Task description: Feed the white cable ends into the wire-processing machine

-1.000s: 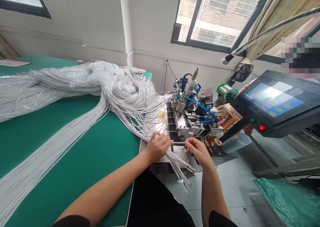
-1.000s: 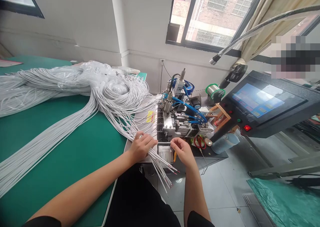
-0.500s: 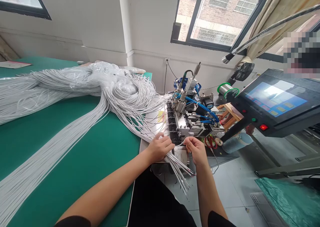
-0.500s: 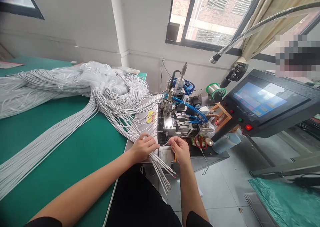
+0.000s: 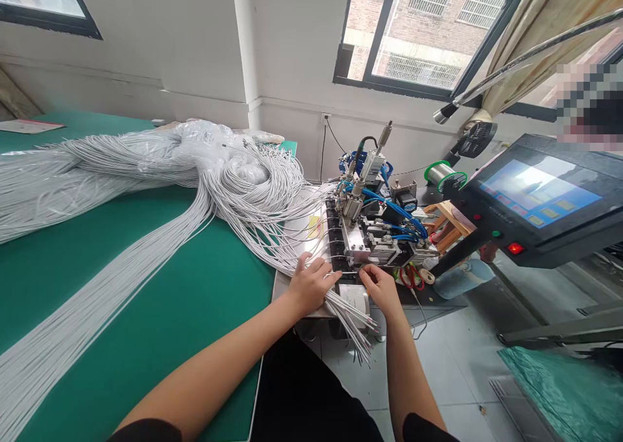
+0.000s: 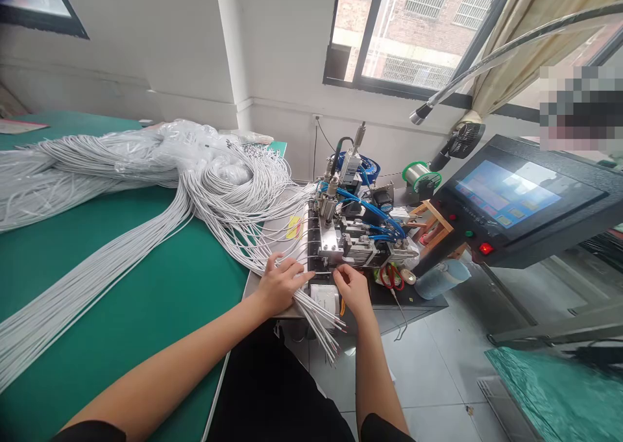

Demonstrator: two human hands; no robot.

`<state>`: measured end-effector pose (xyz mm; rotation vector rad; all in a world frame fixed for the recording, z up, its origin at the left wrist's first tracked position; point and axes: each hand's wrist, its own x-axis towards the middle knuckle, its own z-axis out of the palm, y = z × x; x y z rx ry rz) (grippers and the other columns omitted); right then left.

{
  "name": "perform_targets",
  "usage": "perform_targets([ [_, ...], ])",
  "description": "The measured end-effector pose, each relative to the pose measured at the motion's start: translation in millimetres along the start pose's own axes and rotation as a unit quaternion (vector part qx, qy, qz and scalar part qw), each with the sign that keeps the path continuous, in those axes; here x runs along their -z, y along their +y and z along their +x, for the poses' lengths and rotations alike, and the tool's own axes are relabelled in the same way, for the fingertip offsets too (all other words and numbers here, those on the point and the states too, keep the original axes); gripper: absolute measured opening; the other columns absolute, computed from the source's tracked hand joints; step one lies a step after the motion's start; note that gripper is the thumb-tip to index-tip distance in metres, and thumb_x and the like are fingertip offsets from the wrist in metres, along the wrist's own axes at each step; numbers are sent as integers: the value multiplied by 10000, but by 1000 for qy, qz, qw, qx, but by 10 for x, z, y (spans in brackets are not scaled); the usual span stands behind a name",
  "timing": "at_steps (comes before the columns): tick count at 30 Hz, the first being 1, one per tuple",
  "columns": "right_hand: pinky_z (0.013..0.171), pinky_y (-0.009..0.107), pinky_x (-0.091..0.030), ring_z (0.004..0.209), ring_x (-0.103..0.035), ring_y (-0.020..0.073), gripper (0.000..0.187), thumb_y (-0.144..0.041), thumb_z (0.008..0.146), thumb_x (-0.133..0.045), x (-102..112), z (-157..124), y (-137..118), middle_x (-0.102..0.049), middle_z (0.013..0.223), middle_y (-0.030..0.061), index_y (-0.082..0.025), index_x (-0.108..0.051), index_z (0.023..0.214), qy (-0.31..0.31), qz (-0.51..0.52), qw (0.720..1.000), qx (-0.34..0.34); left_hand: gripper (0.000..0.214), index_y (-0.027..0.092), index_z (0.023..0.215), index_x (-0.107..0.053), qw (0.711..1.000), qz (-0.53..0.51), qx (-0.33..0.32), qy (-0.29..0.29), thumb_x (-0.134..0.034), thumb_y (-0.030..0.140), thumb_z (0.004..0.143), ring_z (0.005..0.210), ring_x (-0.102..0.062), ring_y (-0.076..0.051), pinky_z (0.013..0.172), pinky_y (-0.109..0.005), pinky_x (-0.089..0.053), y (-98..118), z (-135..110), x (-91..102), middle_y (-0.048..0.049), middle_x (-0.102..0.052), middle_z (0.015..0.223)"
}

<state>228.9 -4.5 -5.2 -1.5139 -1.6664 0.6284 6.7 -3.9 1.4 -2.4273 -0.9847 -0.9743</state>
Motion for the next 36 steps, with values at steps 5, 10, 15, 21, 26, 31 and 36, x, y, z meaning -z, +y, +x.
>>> perform_targets([
  [5,563,258,-362,571,-466,148,305,-461,829,-521,-20,-1,50,-527,604,-10,-191,-548,690,-6,19,1000,-4,346,248,1035,-663,1000,-8,7,-13,-492,79,786,861,-566,-183,971,-449,-248,-6,-18,-24,-28,-641,825],
  [10,564,253,-349,575,-430,141,311,-471,811,-535,-25,-5,62,-471,596,-23,-196,-516,666,-21,53,998,-22,358,236,1034,-662,999,-15,13,-36,-508,81,751,886,-562,-199,982,-462,-239,-11,-26,-37,-42,-641,831],
  [15,514,241,-300,530,-347,117,325,-481,775,-571,-67,18,159,-388,562,-51,-202,-476,636,-61,157,983,-75,362,224,1024,-662,998,-21,17,-53,-527,77,722,887,-560,-203,989,-472,-234,-11,-25,-48,-46,-638,829],
  [21,471,231,-281,485,-321,101,352,-499,679,-642,-201,10,236,-368,529,-61,-203,-462,616,-32,277,948,-152,375,239,1040,-672,997,-20,18,-70,-532,89,726,893,-561,-216,989,-480,-231,-9,-23,-41,-54,-643,837],
  [26,470,239,-313,489,-369,113,411,-577,668,-664,-221,-47,244,-443,548,-41,-193,-518,681,-20,284,945,-160,339,221,962,-673,998,-20,22,-60,-529,70,694,883,-569,-218,987,-480,-247,-16,-29,-30,-51,-656,808],
  [31,539,247,-355,569,-443,133,387,-551,733,-658,-65,-169,266,-504,607,-15,-176,-573,682,7,197,974,-114,245,195,956,-664,998,-18,42,-42,-532,123,763,944,-588,-234,1002,-480,-266,-17,-45,-59,-70,-704,909],
  [36,526,252,-356,563,-449,131,355,-519,823,-594,293,-367,79,-544,648,2,-175,-622,743,-47,128,987,-83,325,183,1159,-611,998,-11,54,-23,-517,176,849,1112,-555,-253,1034,-493,-248,-10,-34,-41,-99,-640,1212],
])
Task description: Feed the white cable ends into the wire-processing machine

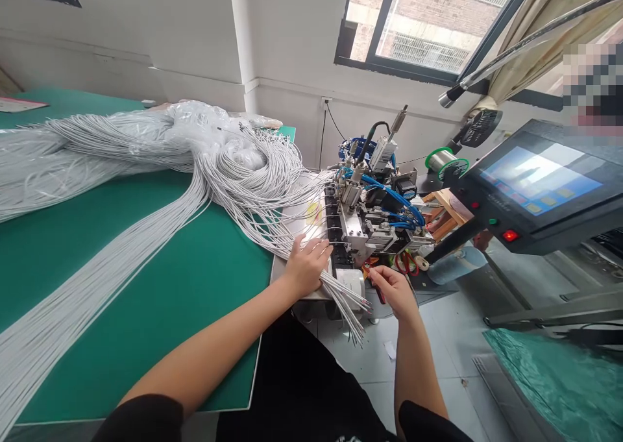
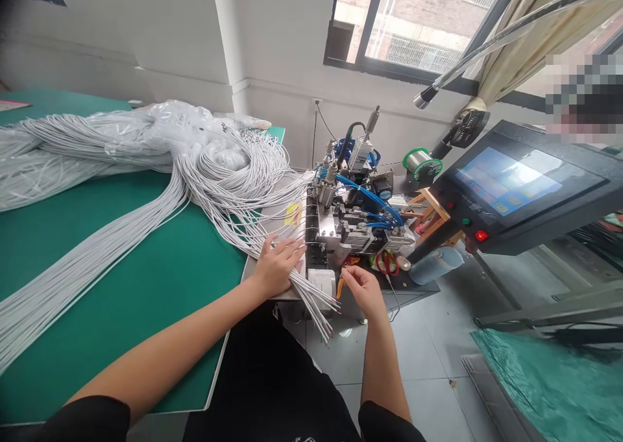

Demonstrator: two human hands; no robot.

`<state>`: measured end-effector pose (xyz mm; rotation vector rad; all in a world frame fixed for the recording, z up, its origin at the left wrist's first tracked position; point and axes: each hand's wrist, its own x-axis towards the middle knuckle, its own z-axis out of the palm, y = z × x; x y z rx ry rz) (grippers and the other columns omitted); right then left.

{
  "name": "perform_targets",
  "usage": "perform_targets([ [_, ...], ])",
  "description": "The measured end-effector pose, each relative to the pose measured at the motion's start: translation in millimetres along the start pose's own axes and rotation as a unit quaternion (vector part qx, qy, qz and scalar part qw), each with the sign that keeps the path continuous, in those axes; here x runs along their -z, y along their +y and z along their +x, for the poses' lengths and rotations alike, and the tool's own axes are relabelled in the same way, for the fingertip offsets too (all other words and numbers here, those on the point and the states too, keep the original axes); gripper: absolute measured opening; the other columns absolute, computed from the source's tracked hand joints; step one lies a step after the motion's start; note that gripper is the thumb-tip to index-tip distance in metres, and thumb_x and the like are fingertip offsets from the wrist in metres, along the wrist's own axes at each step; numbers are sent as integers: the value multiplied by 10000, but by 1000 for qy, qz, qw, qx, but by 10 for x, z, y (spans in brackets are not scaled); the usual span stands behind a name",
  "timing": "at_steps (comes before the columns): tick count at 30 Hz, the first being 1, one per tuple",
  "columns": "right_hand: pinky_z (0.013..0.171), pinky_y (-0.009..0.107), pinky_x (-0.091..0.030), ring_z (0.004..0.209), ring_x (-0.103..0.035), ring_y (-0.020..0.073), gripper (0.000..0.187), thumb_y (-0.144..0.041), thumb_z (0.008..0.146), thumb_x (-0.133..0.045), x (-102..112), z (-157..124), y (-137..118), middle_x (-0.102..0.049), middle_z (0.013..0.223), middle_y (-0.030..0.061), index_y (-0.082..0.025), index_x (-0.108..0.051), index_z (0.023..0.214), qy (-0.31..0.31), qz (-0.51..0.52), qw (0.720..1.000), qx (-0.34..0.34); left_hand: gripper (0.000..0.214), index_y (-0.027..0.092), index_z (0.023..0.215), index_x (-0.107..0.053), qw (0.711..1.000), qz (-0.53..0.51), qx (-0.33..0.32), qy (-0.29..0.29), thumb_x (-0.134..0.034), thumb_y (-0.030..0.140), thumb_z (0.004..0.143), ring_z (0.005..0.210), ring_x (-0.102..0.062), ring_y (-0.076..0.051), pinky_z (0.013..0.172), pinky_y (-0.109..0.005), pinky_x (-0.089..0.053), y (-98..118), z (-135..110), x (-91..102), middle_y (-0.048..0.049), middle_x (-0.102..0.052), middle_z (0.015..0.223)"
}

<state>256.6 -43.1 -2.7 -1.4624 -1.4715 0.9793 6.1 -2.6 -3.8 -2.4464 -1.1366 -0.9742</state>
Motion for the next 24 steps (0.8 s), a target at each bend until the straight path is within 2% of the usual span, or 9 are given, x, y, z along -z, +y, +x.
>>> perform_targets([
  [5,537,252,-364,599,-462,134,300,-468,838,-615,183,-231,-339,-600,722,23,-175,-683,825,-168,-92,981,31,277,221,1117,-630,1000,-17,-7,4,-493,162,883,1033,-587,-221,1015,-472,-263,0,14,56,-62,-671,1141],
  [8,528,250,-353,590,-449,130,277,-458,819,-652,177,-286,-427,-607,734,21,-185,-691,849,-198,-122,971,59,266,224,1086,-638,1000,-20,-11,8,-507,150,866,998,-593,-215,1003,-467,-268,-3,7,50,-58,-677,1110],
  [14,583,260,-383,638,-499,149,260,-429,869,-599,99,-242,-409,-622,758,31,-193,-670,786,-175,-146,967,117,288,227,1033,-646,1000,-17,-23,7,-524,110,799,926,-604,-191,995,-446,-267,-30,-16,12,-38,-681,1041],
  [18,640,265,-419,708,-546,172,271,-436,905,-533,58,-158,-341,-619,780,34,-196,-628,820,-111,-150,976,113,329,226,1035,-637,996,-22,-88,-24,-505,86,769,833,-609,-148,958,-394,-291,-62,-12,0,-17,-675,973],
  [21,628,266,-423,683,-528,170,298,-461,923,-478,16,-73,-280,-581,749,25,-198,-587,833,-75,-148,980,107,302,219,1060,-621,990,-30,-134,-30,-482,116,813,788,-599,-132,919,-365,-311,-75,-4,-10,-14,-667,915],
  [24,625,267,-424,663,-513,168,327,-493,907,-477,-32,27,-216,-557,714,18,-197,-573,806,-48,-129,984,116,301,219,1147,-584,990,-17,-142,-9,-445,155,887,755,-588,-130,916,-373,-314,-76,-3,-12,-7,-665,862],
])
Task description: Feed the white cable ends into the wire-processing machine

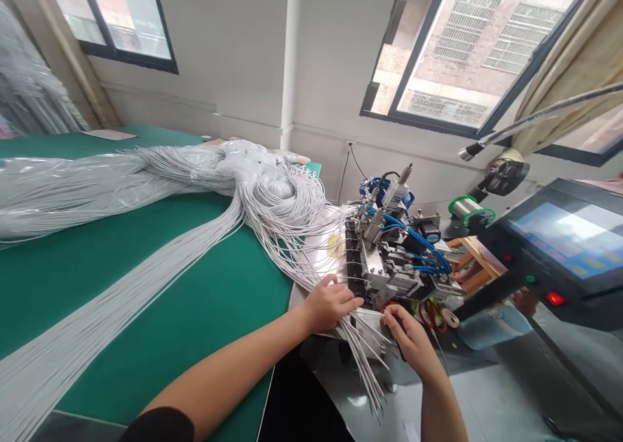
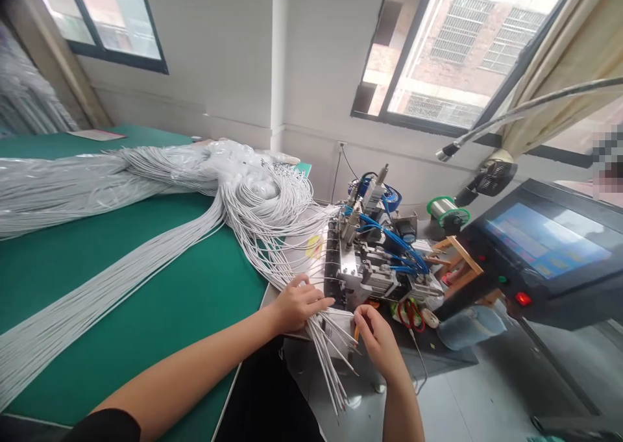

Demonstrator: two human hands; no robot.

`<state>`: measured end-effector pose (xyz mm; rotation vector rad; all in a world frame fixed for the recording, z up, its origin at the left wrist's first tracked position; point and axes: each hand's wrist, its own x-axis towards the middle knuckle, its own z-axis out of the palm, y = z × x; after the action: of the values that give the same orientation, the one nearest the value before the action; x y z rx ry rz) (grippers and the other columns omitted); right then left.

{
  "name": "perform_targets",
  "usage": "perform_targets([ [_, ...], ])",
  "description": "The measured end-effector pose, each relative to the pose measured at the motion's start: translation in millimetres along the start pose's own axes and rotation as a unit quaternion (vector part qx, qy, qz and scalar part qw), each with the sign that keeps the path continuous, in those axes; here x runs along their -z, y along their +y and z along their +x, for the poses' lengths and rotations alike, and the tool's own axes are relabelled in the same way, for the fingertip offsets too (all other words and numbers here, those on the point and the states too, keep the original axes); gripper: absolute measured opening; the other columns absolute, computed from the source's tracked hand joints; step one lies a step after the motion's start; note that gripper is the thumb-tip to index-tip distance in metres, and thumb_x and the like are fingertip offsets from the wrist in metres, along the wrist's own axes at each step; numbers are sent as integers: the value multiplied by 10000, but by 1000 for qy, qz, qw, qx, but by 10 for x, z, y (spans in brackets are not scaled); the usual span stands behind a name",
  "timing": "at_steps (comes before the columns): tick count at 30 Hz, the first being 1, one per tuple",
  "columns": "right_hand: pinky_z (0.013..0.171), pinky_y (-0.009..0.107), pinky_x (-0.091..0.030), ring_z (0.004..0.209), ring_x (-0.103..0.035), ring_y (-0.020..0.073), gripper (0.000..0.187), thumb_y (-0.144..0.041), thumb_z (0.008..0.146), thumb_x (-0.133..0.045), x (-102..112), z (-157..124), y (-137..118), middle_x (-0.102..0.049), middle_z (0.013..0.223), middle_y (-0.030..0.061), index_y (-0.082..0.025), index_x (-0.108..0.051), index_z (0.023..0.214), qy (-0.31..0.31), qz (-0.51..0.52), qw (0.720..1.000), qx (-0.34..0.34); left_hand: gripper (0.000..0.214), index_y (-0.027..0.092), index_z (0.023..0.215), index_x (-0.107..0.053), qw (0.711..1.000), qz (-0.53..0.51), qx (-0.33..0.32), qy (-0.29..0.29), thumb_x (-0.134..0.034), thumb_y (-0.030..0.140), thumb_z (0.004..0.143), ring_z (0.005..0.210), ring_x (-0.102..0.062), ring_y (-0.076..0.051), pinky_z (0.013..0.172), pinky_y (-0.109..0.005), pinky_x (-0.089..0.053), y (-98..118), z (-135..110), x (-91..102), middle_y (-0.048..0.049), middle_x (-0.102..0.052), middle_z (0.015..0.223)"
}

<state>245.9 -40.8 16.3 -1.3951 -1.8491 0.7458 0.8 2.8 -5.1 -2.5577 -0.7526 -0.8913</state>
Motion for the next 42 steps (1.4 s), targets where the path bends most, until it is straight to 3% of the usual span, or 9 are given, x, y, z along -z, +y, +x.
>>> perform_targets([
  [7,505,246,-386,540,-445,138,376,-569,780,-633,-170,210,152,-489,597,-15,-194,-599,790,95,172,979,-62,271,212,1175,-582,999,25,41,26,-424,288,968,732,-582,-121,834,-357,-329,12,-6,4,-19,-677,849],
  [12,474,229,-376,518,-411,115,385,-543,707,-732,-259,301,163,-459,584,-26,-184,-614,774,126,294,943,-90,198,203,1017,-605,999,8,34,39,-427,216,930,670,-551,-116,791,-347,-313,22,24,-27,16,-645,765],
  [16,444,207,-359,501,-390,96,366,-521,698,-756,-285,336,129,-463,572,-26,-181,-622,725,135,339,926,-96,187,188,978,-584,999,-8,32,15,-457,159,843,680,-541,-123,810,-345,-305,27,40,-35,14,-623,757],
  [23,448,253,-434,508,-521,147,389,-525,632,-777,-241,365,150,-608,624,30,-175,-683,771,158,305,934,-95,263,203,1075,-577,999,3,38,-24,-478,186,832,696,-532,-134,814,-352,-280,34,56,-21,6,-604,783],
  [28,579,269,-470,635,-597,201,391,-548,716,-675,-145,327,238,-680,697,53,-168,-700,805,130,90,982,-108,295,246,1097,-599,998,28,61,-11,-529,199,815,743,-521,-149,875,-385,-240,56,78,-2,6,-589,777],
  [32,603,263,-436,651,-570,201,373,-548,744,-605,-145,346,299,-657,667,41,-183,-676,723,94,-31,993,-65,256,230,1032,-629,995,47,79,-29,-556,192,790,817,-520,-179,911,-415,-222,71,77,-33,-22,-594,821],
  [35,590,259,-413,639,-531,186,368,-551,739,-610,-199,378,350,-615,659,23,-187,-638,690,87,0,994,-58,274,225,1023,-627,994,37,89,-44,-568,174,760,848,-515,-192,919,-426,-223,74,71,-55,-32,-591,847],
  [42,545,246,-369,584,-429,142,391,-560,740,-648,-305,366,442,-491,620,-11,-182,-569,682,42,215,971,-98,316,217,1025,-616,991,19,113,-64,-597,163,714,875,-511,-207,950,-454,-213,84,72,-30,-36,-586,854],
])
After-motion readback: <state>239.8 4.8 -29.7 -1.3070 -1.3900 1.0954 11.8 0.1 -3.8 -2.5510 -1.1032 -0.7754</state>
